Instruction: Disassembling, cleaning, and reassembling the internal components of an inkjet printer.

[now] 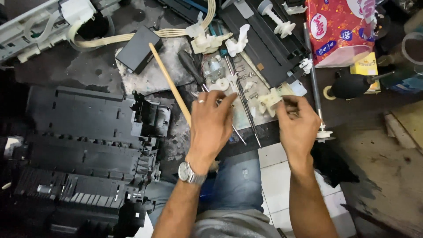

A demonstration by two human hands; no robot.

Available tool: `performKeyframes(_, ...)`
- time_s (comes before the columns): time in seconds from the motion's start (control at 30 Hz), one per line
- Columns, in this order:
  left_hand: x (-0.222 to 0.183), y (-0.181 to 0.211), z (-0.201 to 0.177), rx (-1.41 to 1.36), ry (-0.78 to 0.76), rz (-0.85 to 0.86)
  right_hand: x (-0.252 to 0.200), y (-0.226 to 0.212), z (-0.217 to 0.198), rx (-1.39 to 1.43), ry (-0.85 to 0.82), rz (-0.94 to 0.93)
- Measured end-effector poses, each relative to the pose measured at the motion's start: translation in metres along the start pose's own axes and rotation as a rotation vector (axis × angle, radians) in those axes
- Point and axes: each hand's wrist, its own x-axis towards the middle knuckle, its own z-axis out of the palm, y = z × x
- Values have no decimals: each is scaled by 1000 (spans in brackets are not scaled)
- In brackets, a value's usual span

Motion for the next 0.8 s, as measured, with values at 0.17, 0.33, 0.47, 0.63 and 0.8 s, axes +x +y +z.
performKeyframes(0.17, 15, -6, 10, 160, -164, -28, 0, -4, -3, -18, -57, -17)
performKeyframes(0.33, 7, -23, 14, 240, -135, -92, 1, -21, -5, 42, -86, -51)
performKeyframes(0.47, 5, -33, 11, 202, -77, -84, 1, -23, -5, 48, -115, -29)
performKeyframes(0.63, 14, -32, 17, 151, 12, -86, -1, -17, -3, 66, -123, -29)
performKeyframes(0.8, 24, -41, 31, 218, 67, -62, -5, -18, -5, 44, -139, -94)
